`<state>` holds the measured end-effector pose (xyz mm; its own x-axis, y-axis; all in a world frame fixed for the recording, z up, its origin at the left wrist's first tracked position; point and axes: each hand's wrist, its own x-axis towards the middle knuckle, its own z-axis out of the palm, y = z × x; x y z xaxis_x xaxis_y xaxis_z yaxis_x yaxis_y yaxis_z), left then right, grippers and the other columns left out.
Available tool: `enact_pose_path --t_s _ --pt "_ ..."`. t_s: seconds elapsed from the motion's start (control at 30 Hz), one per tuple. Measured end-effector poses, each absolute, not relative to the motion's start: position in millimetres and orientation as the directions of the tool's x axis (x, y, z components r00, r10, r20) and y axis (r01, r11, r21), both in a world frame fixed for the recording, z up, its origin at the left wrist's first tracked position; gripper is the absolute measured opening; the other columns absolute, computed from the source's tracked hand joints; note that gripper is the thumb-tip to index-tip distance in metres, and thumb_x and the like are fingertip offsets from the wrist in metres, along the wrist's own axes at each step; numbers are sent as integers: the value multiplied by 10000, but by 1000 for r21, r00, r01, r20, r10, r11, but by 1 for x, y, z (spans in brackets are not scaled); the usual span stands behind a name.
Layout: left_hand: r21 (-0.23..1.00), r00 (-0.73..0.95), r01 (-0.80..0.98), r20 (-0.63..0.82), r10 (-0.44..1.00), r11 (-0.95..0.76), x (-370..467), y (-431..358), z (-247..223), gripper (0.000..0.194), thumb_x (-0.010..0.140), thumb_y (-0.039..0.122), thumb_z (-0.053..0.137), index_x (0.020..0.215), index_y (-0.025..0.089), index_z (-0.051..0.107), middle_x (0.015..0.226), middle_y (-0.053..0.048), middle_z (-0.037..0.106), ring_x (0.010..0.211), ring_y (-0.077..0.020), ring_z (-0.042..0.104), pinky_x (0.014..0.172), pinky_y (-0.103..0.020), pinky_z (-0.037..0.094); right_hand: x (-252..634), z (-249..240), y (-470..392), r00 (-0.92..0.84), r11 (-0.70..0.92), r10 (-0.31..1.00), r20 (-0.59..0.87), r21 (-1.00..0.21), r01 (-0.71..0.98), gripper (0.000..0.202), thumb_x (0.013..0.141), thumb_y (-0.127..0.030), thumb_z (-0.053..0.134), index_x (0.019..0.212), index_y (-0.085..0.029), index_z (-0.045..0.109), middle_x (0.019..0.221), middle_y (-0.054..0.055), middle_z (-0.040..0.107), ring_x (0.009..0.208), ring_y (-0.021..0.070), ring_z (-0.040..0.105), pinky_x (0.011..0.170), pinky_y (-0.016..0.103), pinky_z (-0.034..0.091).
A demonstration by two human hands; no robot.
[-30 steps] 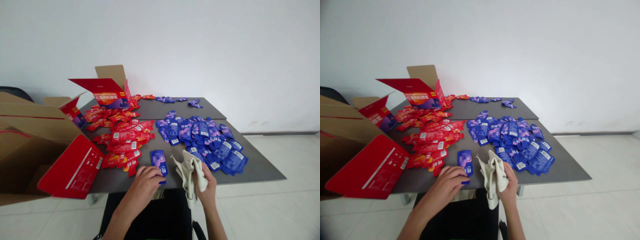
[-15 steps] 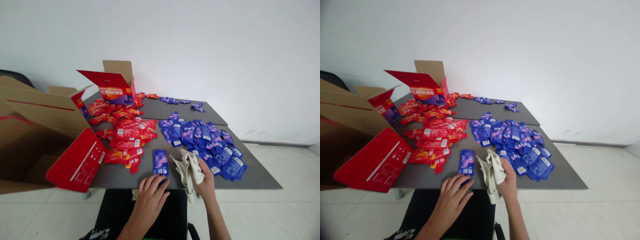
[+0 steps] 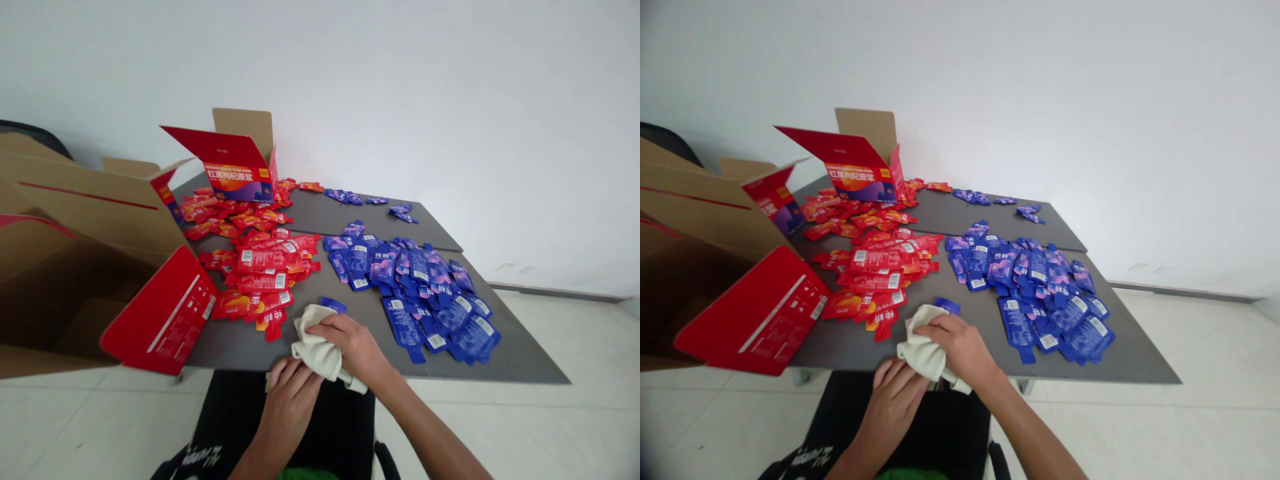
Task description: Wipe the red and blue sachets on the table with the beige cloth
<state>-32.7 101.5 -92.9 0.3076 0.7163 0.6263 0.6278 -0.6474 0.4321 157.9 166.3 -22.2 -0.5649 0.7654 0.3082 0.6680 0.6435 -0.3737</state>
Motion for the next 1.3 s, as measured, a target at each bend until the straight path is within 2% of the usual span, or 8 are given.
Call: enact_pose_path --t_s 0.23,0.37,0.53,0.63,0.83,0.97,1.13,1.3 --pt "382 339 630 649 681 -677 -33 106 -91 297 1065 167 503 1238 279 717 1254 4 770 1184 -201 685 1036 -381 378 184 -17 217 -420 517 842 340 -282 808 499 926 -36 644 1368 -263 684 1230 93 726 1087 250 695 949 339 577" --pt "399 314 627 657 685 -670 -32 105 -93 298 1068 168 490 1230 272 718 1241 0 774 1176 -206 687 1041 -381 375 182 -6 200 -372 525 824 428 -328 785 493 954 -71 618 1409 -260 650 1267 104 700 1137 255 674 973 350 562" --pt "417 292 628 655 696 -657 -32 102 -97 295 1052 154 502 1085 269 772 1006 -9 800 1008 -217 708 1045 -398 381 162 -16 159 -565 652 758 326 -372 660 465 967 -165 673 1402 -329 645 1259 46 710 1165 214 672 988 299 547" --pt "432 295 622 643 707 -653 -31 102 -96 291 1056 157 503 1137 266 761 1060 -12 800 1059 -221 701 1056 -399 369 160 -26 168 -560 627 779 282 -375 683 425 958 -170 695 1355 -322 683 1250 36 720 1156 209 680 987 292 548" --pt "444 306 621 622 721 -646 -30 103 -93 288 1062 167 511 1229 269 722 1262 -11 767 1197 -217 678 1059 -400 359 182 -18 214 -386 498 846 367 -290 817 464 945 -97 651 1372 -275 686 1222 92 725 1070 246 701 921 329 580" --pt "458 301 628 603 739 -629 -30 103 -95 294 1058 177 515 1225 286 730 1243 -14 773 1195 -225 677 1050 -412 375 182 -9 190 -341 528 817 466 -363 768 470 973 -122 618 1416 -276 645 1242 101 704 1132 250 678 968 350 561" --pt "472 279 634 600 750 -613 -31 102 -96 269 1038 169 531 1079 273 775 1027 -19 802 1031 -225 706 1025 -417 409 165 -18 159 -549 632 775 314 -397 665 458 952 -162 682 1376 -334 669 1236 46 727 1116 217 697 955 301 565" --pt "468 292 619 608 738 -630 -29 103 -94 287 1049 169 529 1213 286 733 1225 -12 777 1177 -224 680 1046 -413 383 175 -23 203 -385 505 858 340 -415 757 457 913 -91 680 1316 -303 722 1201 51 746 1065 215 719 930 281 575"
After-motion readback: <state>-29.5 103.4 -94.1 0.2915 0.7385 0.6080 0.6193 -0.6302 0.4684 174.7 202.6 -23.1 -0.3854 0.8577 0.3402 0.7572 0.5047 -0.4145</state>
